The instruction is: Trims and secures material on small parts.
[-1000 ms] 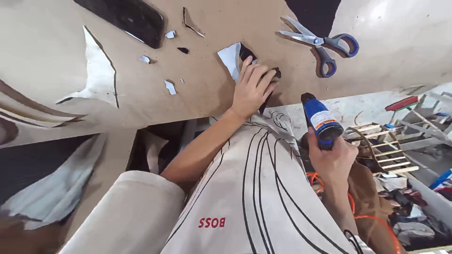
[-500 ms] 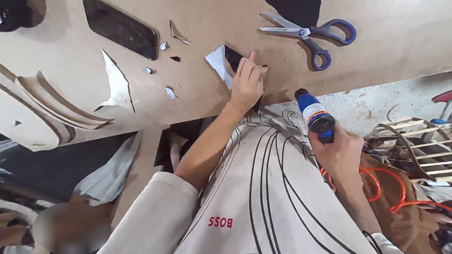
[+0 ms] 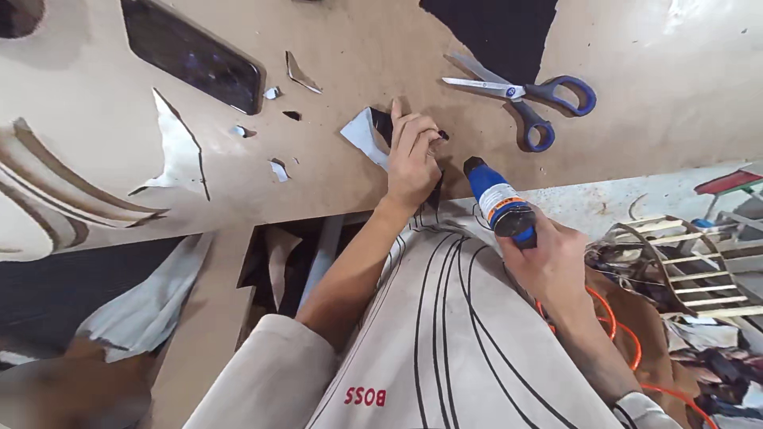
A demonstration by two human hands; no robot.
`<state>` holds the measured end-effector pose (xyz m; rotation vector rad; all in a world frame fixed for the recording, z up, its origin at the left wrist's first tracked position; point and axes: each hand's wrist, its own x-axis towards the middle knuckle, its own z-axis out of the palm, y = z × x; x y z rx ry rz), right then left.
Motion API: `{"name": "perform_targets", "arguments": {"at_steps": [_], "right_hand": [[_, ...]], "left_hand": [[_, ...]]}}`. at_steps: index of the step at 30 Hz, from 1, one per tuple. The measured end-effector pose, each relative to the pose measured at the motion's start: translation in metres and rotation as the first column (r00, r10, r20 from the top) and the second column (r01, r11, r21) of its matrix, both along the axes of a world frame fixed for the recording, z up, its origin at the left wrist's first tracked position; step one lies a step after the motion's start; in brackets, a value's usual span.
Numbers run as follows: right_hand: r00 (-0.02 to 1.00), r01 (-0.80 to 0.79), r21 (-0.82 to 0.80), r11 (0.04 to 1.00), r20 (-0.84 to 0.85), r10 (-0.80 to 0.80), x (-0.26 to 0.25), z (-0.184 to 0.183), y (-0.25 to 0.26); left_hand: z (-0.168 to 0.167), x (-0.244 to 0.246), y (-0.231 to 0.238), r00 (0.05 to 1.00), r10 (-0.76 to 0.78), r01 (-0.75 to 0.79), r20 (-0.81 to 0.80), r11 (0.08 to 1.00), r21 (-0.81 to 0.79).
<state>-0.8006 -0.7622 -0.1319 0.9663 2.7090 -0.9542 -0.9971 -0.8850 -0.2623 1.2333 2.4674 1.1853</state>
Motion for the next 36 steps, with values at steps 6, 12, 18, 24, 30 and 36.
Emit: {"name": "perform_targets", "arguments": {"at_steps": [6,12,18,24,30,36], "right_hand": [[0.999,0.009,-0.033,0.999,-0.034,-0.010,-0.015,-0.004,-0.004],[0.998,0.065,0.011,0.998,0.012,-0.065,-0.014,0.002,-0.002],[0.994,0.084,0.064,0.994,0.058,-0.087,-0.003,0.002,0.005],[0.994,0.094,0.027,0.995,0.048,-0.096,-0.005,0.001,0.003],[0.998,0.056,-0.014,0.998,0.029,-0.056,-0.013,0.000,0.000],[1.000,0.006,-0.005,1.000,-0.001,-0.006,-0.032,-0.003,-0.002]], "left_hand": [[-0.003,-0.004,0.000,0.999,0.026,-0.027,0.029,0.999,0.040],[0.001,-0.008,-0.006,0.985,-0.169,0.167,0.044,0.985,0.044],[-0.006,-0.004,-0.008,0.992,-0.127,0.126,-0.006,0.986,0.105],[-0.004,-0.002,-0.003,1.000,-0.001,0.001,-0.001,0.996,0.086],[-0.002,-0.001,0.000,0.999,0.032,-0.032,0.019,0.999,0.041],[0.000,-0.002,0.002,0.998,0.065,-0.065,-0.004,0.998,0.014]]}}
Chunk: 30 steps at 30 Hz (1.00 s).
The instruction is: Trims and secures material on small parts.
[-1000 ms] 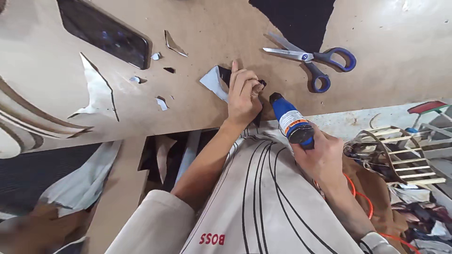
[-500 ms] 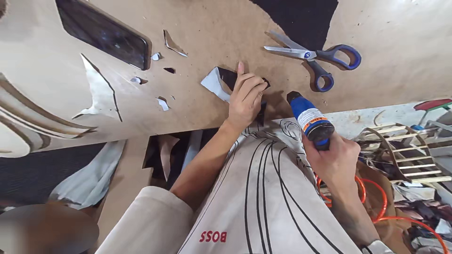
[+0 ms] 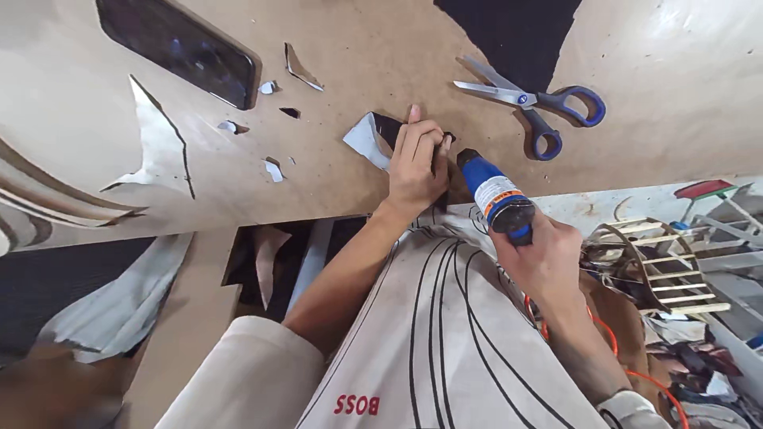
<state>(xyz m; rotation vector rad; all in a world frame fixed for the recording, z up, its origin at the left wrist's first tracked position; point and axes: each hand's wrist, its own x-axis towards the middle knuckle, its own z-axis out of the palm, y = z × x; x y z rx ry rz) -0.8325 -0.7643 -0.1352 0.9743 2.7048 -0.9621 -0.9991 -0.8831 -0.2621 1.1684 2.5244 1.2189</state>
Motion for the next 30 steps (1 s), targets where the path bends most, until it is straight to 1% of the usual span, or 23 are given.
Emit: {"name": "perform_targets", "arguments": {"at_steps": [7,11,16,18,20,23,24,26,28,30], "right_hand": [[1.000,-0.027,0.041,0.999,0.010,0.027,-0.018,-0.011,-0.007],[0.999,-0.039,0.085,0.996,0.026,0.037,-0.022,-0.012,-0.013],[0.999,-0.046,0.112,0.993,0.030,0.042,-0.024,-0.014,-0.015],[0.995,-0.045,0.093,0.995,0.089,0.037,-0.027,-0.012,-0.019],[0.976,-0.024,0.045,0.999,0.215,0.014,-0.032,-0.002,-0.026],[0.949,0.026,0.056,0.998,0.314,-0.042,-0.040,0.018,-0.018],[0.935,0.051,0.029,0.998,0.351,-0.058,-0.043,0.020,-0.013],[0.907,0.104,-0.097,0.990,0.417,-0.054,-0.047,0.018,-0.014],[0.927,0.095,-0.140,0.986,0.372,-0.036,-0.041,0.017,-0.014],[0.967,0.088,-0.102,0.991,0.249,-0.060,-0.030,0.024,-0.009]], "left_hand": [[-0.001,0.001,-0.001,0.999,0.042,-0.042,0.021,0.999,0.005],[-0.001,0.001,-0.002,0.997,0.047,-0.049,0.054,0.998,0.031],[-0.003,0.001,0.001,0.997,0.062,-0.063,0.047,0.998,0.022],[-0.004,0.002,-0.002,0.996,0.083,-0.083,0.035,0.997,0.003],[0.001,0.003,-0.006,0.993,0.116,-0.115,0.018,0.993,-0.024],[0.015,0.002,0.004,0.995,0.091,-0.090,0.043,0.996,-0.009],[0.014,0.000,0.009,0.997,0.078,-0.078,0.028,0.997,0.006],[0.012,-0.001,0.005,0.996,0.085,-0.085,0.005,0.996,0.021],[0.018,0.003,-0.001,0.996,0.084,-0.084,0.034,0.996,0.000],[0.027,0.002,-0.002,0.996,0.051,-0.050,0.074,0.999,-0.008]]}}
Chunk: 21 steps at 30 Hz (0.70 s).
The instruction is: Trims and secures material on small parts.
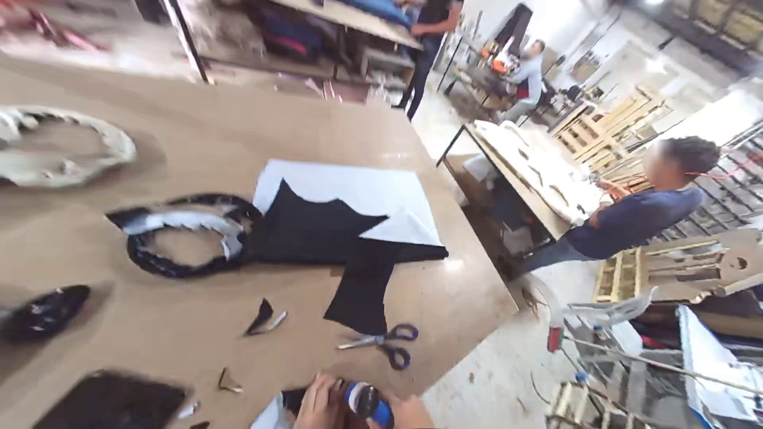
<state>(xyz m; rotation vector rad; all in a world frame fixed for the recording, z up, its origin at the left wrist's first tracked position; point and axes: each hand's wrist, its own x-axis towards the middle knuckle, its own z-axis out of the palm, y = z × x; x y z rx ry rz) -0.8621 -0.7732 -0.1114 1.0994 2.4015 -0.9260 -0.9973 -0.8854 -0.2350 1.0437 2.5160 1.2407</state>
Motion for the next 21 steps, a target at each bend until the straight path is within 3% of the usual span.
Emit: {"name": "perform_targets", "arguments": {"at_steps": [5,8,11,14,18,21], "right_hand": [[0.975,0.221,0.302,0.927,-0.045,-0.218,0.045,0.027,0.043],[0.960,0.279,0.404,0.871,-0.087,-0.267,0.070,0.008,0.102],[0.973,0.232,0.387,0.892,-0.098,-0.211,0.091,-0.029,0.162],[0.983,0.159,0.499,0.852,-0.157,-0.092,0.096,-0.067,0.200],[0.949,0.165,0.565,0.808,-0.314,0.025,0.092,-0.094,0.223],[0.913,0.229,0.647,0.727,-0.402,0.070,0.086,-0.093,0.222]], "left_hand": [[0.015,-0.008,-0.010,0.981,-0.182,0.189,0.070,0.977,-0.098],[0.016,-0.013,-0.016,0.968,-0.249,0.248,0.027,0.941,-0.230],[0.017,-0.009,-0.014,0.968,-0.249,0.230,-0.035,0.934,-0.272],[0.013,-0.012,-0.012,0.950,-0.302,0.268,-0.078,0.917,-0.295],[0.021,-0.021,-0.014,0.933,-0.358,0.310,-0.046,0.861,-0.404],[0.026,-0.015,-0.015,0.942,-0.308,0.194,-0.134,0.824,-0.532]]}}
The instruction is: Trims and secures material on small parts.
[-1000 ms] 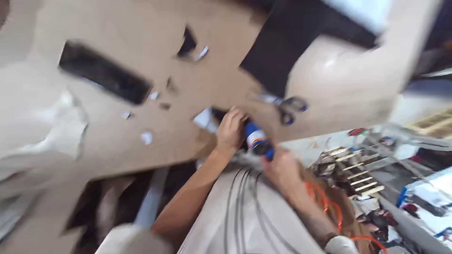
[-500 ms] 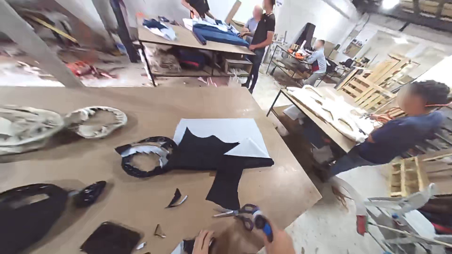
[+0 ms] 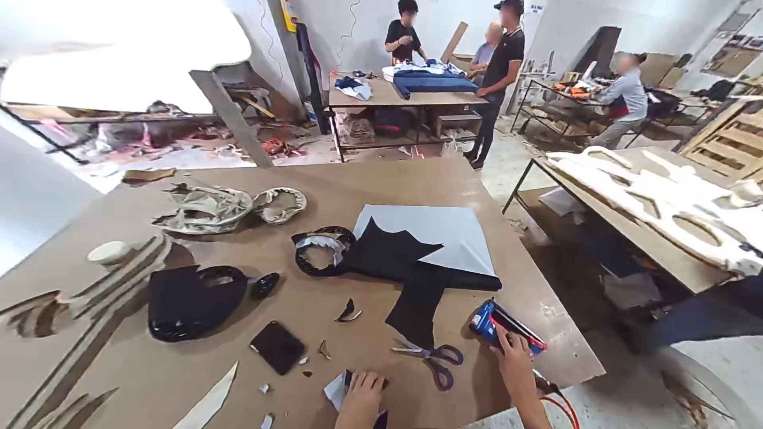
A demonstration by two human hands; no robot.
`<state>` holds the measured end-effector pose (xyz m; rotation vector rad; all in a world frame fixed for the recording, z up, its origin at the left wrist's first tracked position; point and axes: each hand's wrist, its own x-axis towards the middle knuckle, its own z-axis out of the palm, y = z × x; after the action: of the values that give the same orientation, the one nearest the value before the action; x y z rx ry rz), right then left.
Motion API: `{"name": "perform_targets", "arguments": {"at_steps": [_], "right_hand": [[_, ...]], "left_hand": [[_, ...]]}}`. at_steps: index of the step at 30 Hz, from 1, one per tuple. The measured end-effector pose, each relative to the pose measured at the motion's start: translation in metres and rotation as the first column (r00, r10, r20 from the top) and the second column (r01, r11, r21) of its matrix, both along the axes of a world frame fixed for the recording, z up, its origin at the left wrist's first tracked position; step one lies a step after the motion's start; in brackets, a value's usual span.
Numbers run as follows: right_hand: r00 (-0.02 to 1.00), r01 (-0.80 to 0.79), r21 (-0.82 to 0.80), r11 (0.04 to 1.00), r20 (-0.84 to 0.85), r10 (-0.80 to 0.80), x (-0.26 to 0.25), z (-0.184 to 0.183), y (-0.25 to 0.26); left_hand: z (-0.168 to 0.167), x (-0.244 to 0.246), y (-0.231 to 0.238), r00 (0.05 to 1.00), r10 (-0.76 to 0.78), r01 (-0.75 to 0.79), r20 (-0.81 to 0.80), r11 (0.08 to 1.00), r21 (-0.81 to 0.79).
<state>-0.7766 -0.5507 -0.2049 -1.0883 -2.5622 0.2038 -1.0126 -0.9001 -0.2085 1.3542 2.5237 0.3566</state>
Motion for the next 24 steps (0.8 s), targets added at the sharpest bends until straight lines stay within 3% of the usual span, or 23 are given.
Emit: {"name": "perform_targets", "arguments": {"at_steps": [2,5,7,9,11,15,18,21,24], "right_hand": [[0.999,0.021,0.007,1.000,-0.026,-0.021,-0.015,0.020,-0.017],[0.997,-0.072,-0.148,0.986,0.024,0.076,-0.045,0.045,-0.076],[0.975,-0.161,-0.312,0.936,0.096,0.200,-0.063,0.040,-0.116],[0.936,-0.149,-0.446,0.883,0.224,0.271,-0.076,0.032,-0.141],[0.919,-0.120,-0.470,0.874,0.280,0.277,-0.083,0.025,-0.149],[0.954,-0.058,-0.549,0.834,0.215,0.208,-0.078,0.024,-0.152],[0.980,-0.063,-0.519,0.852,0.130,0.152,-0.064,0.017,-0.151],[0.998,-0.050,-0.336,0.941,0.031,0.064,-0.056,0.008,-0.146],[0.979,-0.031,-0.335,0.942,0.180,0.096,-0.056,0.009,-0.123]], "left_hand": [[-0.004,0.002,0.001,0.999,0.040,-0.040,-0.035,0.999,-0.005],[-0.013,0.005,-0.002,0.996,0.054,-0.045,-0.077,0.993,0.111],[-0.021,0.005,-0.003,0.983,0.050,-0.010,-0.175,0.975,0.223],[-0.025,0.004,-0.005,0.970,0.039,0.023,-0.238,0.966,0.256],[-0.027,0.003,-0.007,0.968,0.030,0.043,-0.248,0.959,0.281],[-0.021,-0.003,-0.010,0.984,-0.038,0.089,-0.176,0.953,0.291],[-0.016,-0.006,-0.007,0.989,-0.091,0.118,-0.117,0.962,0.248],[-0.014,-0.005,-0.003,0.984,-0.150,0.167,-0.092,0.961,0.219],[-0.014,-0.005,-0.002,0.982,-0.188,0.187,-0.019,0.956,0.225]]}}
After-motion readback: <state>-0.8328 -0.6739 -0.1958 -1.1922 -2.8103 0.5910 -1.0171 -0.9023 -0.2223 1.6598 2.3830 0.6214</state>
